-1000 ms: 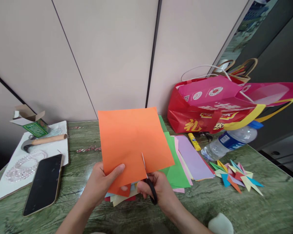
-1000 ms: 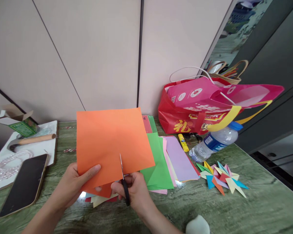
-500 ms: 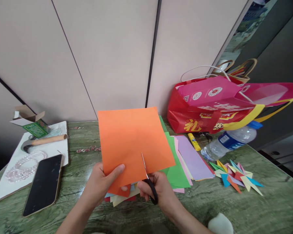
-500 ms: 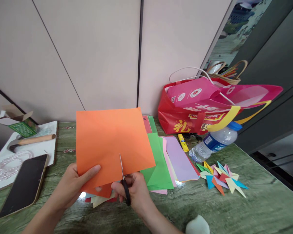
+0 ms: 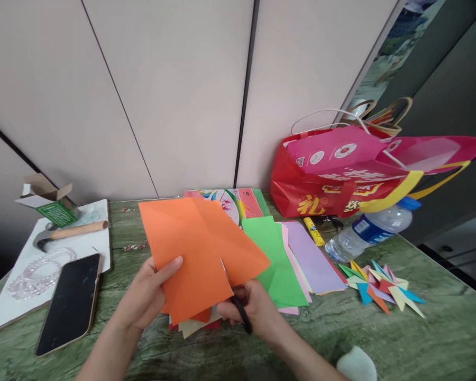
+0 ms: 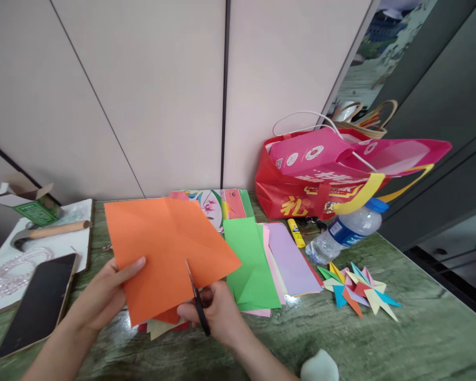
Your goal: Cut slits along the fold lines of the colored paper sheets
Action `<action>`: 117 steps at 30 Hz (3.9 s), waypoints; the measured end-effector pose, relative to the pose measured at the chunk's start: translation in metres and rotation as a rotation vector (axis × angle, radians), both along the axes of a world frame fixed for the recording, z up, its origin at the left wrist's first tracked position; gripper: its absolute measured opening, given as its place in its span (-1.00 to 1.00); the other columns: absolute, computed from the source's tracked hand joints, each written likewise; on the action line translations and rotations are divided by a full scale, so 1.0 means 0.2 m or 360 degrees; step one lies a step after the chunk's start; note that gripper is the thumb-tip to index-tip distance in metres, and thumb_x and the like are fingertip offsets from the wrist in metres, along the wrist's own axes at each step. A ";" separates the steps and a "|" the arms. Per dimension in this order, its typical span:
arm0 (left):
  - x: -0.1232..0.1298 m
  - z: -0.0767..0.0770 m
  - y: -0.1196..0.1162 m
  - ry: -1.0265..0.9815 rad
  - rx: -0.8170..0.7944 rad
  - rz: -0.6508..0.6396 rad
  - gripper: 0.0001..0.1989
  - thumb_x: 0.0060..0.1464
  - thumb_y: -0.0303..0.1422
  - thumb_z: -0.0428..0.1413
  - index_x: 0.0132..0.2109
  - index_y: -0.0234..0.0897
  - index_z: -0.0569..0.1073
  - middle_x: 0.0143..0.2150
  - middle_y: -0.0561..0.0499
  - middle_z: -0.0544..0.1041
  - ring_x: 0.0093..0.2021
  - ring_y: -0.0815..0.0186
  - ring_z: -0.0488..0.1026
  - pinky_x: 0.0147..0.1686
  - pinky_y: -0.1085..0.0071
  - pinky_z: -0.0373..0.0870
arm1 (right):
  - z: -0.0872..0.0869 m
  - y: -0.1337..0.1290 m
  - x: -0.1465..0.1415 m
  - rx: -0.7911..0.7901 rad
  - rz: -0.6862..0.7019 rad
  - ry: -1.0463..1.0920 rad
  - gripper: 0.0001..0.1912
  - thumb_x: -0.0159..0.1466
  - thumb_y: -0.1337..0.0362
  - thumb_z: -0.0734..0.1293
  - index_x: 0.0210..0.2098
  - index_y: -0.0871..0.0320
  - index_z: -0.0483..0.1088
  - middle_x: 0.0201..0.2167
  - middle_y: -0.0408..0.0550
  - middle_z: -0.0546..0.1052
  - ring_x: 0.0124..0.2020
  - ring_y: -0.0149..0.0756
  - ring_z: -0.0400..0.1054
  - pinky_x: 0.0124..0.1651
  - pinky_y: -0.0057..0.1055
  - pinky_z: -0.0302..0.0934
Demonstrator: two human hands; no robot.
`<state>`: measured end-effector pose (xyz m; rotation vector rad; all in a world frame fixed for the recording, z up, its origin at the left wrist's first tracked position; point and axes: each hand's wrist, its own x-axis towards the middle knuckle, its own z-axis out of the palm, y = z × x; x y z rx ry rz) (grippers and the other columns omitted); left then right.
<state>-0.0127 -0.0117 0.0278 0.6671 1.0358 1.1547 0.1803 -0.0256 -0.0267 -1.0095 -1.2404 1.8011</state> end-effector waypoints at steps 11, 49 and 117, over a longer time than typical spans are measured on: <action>-0.05 0.01 0.01 0.0125 0.0010 0.0140 -0.74 -0.20 -0.37 0.28 -0.25 -0.29 0.53 -0.21 -0.11 0.62 -0.25 0.07 0.56 -0.32 0.30 0.53 | -0.02 0.04 0.12 -0.0294 0.0711 0.0305 -0.62 -0.01 0.24 0.44 -0.24 0.20 0.30 -0.68 -0.25 0.46 -0.68 -0.51 0.32 -0.58 -0.63 0.18; -0.01 0.03 -0.01 0.0277 -0.0065 0.0012 -0.72 -0.19 -0.32 0.27 -0.26 -0.25 0.45 -0.36 -0.05 0.64 -0.43 0.13 0.57 -0.46 0.28 0.51 | 0.01 0.01 0.07 0.0158 0.0795 0.0261 -0.09 0.02 0.10 0.43 0.23 -0.01 -0.11 -0.43 -0.17 0.42 -0.41 -0.40 0.32 -0.35 -0.51 0.20; 0.01 -0.05 -0.02 0.0704 0.0096 -0.0067 -0.73 -0.15 -0.23 0.23 -0.27 -0.25 0.45 -0.27 -0.04 0.62 -0.33 0.16 0.55 -0.46 0.39 0.51 | -0.04 -0.01 -0.01 0.0345 0.0041 0.0380 -0.48 -0.05 0.32 0.47 -0.08 0.12 0.38 -0.18 -0.03 0.52 -0.24 -0.21 0.41 -0.18 -0.36 0.24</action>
